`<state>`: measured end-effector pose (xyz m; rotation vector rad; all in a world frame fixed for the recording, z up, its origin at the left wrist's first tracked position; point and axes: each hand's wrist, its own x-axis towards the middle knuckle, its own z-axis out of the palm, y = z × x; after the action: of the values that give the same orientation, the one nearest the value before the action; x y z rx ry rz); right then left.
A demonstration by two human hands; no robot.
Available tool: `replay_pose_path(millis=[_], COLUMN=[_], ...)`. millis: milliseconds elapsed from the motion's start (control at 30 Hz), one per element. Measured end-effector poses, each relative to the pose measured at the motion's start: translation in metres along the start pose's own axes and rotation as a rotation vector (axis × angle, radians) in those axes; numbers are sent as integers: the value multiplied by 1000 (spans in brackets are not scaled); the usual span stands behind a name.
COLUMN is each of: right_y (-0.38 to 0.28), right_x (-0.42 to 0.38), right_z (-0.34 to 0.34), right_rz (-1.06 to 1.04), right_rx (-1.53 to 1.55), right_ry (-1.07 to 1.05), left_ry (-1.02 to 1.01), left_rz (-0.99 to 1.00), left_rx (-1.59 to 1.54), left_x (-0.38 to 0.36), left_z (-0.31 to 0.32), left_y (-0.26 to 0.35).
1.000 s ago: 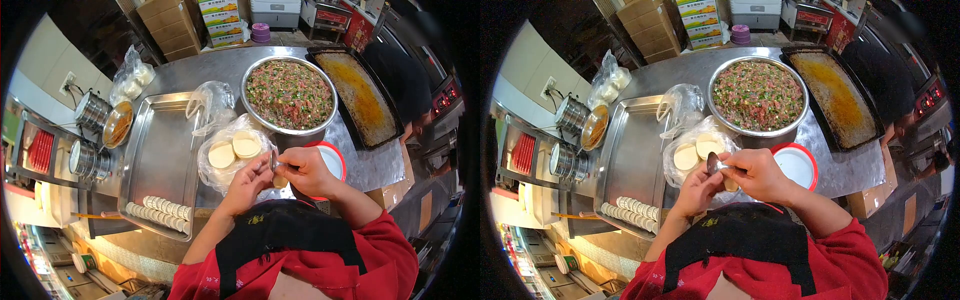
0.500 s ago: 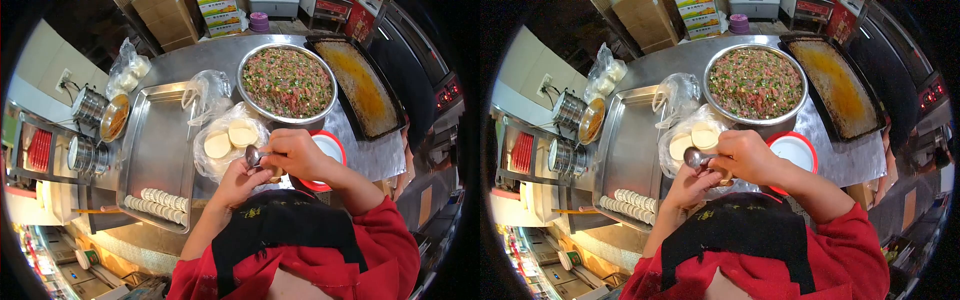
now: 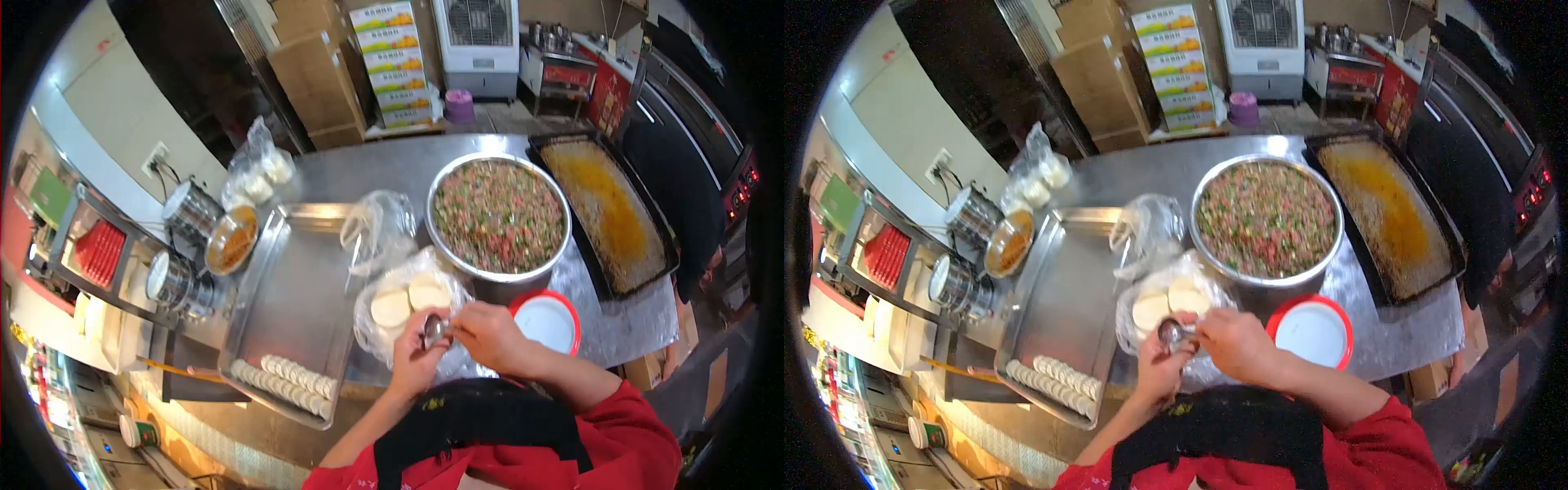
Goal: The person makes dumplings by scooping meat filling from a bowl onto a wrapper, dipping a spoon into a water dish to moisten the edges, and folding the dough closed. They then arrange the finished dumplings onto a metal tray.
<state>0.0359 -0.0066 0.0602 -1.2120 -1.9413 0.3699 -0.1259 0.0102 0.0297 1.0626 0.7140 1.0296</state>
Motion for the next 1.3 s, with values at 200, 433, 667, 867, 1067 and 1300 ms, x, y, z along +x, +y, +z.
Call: replay_pose_path(millis=[200,433,667,867,1067,1300], right_y=[-10,1,-27,-23,-31,-24], right_x=[0,5,18,20,21,27], right_z=[-6,6,21,32,46,48], right_rz=[-27,29,233,287,315,348], right_rx=[-212,-107,123,90,52,-91], right_ry=[-185,-241,-255,-272,-331,-242], left_ry=[-124,-125,-29,615,886,488], left_rz=[19,-244,-317,-182,-16,62], left_rx=[279,446,15,186,980,1622], left_x=[-2,-3,-22,-46,-64,-67], left_z=[-12,-38,-73,-226,-379,-449], left_y=[7,-9,0,13,28,-2])
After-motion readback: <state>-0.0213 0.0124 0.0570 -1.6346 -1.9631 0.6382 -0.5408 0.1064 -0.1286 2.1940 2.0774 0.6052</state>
